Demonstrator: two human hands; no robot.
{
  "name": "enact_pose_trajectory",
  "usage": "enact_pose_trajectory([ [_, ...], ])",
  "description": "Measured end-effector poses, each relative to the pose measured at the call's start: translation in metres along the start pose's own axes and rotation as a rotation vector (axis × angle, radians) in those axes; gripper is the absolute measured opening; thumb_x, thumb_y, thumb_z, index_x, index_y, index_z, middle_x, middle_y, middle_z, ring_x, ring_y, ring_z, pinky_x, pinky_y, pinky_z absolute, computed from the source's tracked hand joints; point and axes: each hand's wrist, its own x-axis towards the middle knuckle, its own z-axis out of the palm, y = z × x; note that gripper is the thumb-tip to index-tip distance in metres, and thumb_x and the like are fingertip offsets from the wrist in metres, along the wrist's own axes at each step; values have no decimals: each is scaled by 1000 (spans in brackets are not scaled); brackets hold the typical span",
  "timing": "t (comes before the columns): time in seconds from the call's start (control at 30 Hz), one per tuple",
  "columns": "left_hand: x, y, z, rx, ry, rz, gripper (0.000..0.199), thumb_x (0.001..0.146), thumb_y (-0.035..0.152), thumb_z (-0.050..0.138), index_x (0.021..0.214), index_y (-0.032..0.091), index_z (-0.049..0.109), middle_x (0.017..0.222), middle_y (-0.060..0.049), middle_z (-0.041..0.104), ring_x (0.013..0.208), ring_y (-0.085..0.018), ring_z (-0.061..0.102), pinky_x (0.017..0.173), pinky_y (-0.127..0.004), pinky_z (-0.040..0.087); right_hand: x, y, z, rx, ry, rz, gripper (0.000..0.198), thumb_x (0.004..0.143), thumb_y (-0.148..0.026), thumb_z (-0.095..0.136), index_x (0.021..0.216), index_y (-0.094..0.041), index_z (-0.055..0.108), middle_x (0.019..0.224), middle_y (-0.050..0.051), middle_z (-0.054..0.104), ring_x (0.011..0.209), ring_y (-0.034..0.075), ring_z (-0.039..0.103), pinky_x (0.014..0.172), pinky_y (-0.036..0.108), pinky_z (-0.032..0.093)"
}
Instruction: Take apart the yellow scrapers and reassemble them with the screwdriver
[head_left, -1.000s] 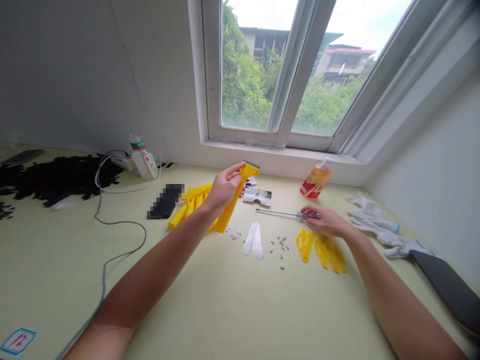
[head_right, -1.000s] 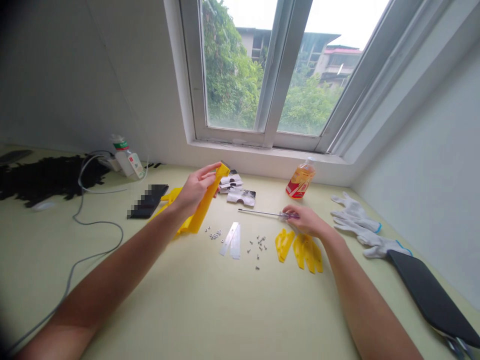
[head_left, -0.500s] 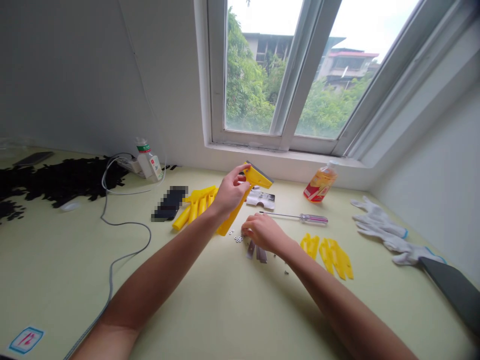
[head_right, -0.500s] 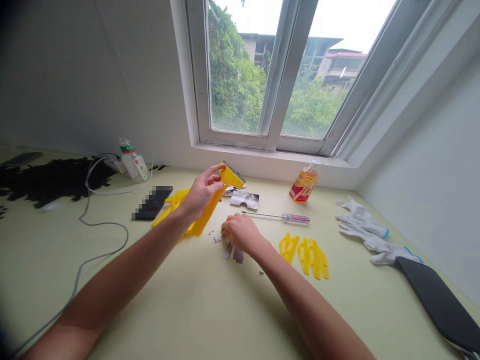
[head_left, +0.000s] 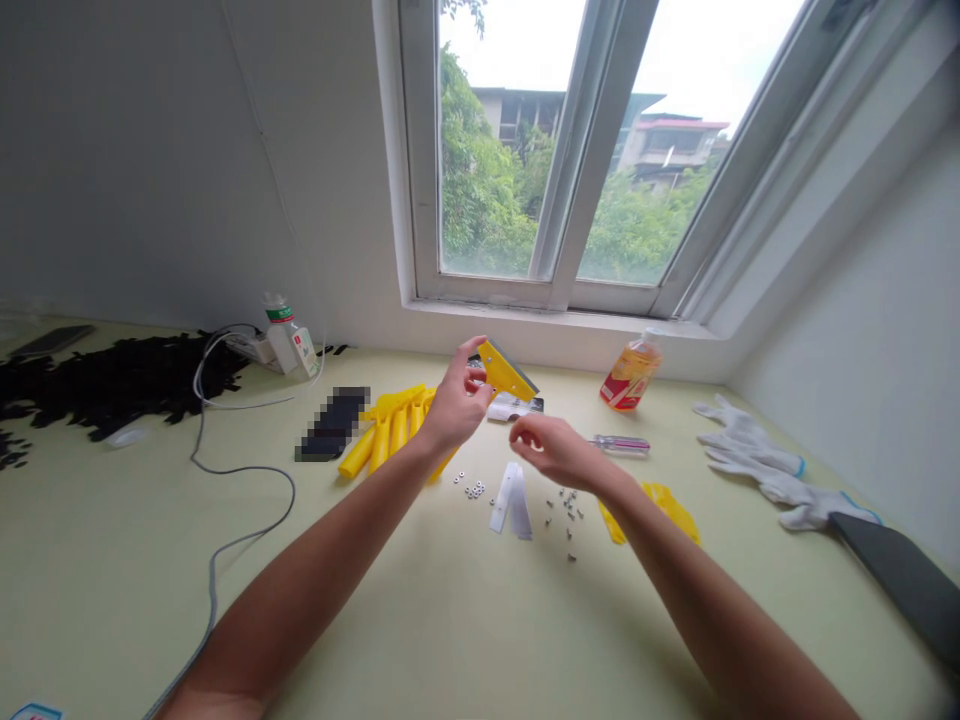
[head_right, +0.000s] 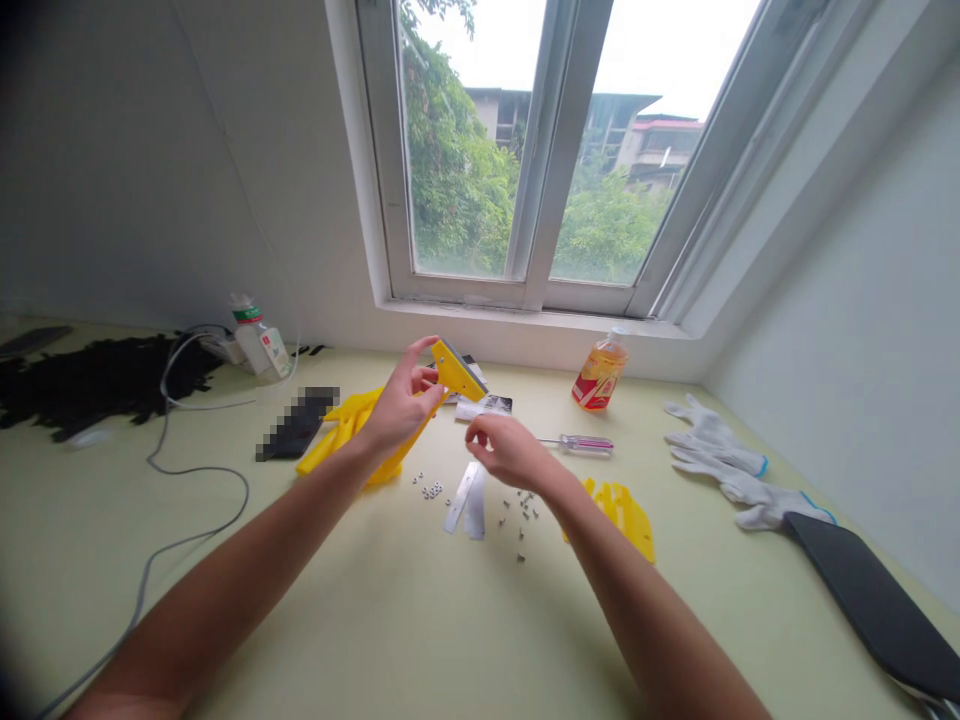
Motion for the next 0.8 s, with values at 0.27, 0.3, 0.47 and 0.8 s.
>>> enact_pose_trajectory([
  [0.27,-11,4,12,110,-9,12,65,87,18,59,147,29,33,103,-7,60,81,-15,58,70,-30,51,-22,-5,-58,101,461,106,11,86,-31,61,84,-21,65,73,1,63,67,15,55,64,29,44],
  [0.3,-11,4,12,133,14,22,66,87,19,60,147,30,32,103,-6,60,81,-15,58,71,-31,51,-22,-7,-58,94,486,109,10,86,-29,61,84,-21,65,74,1,63,68,15,56,64,29,44],
  [0.47,-15,5,14,182,14,97,66,87,19,61,146,31,33,103,-5,60,82,-15,57,77,-34,51,-21,-16,-52,93,551,69,7,86,-26,61,85,-20,66,75,1,62,69,15,56,65,29,44],
  [0.8,-31,24,19,125,-137,143,61,90,18,56,145,34,33,101,-4,61,83,-15,60,68,-29,50,-20,-16,-47,298,493,74,15,81,-28,68,89,-23,57,87,1,58,76,16,57,66,30,48],
])
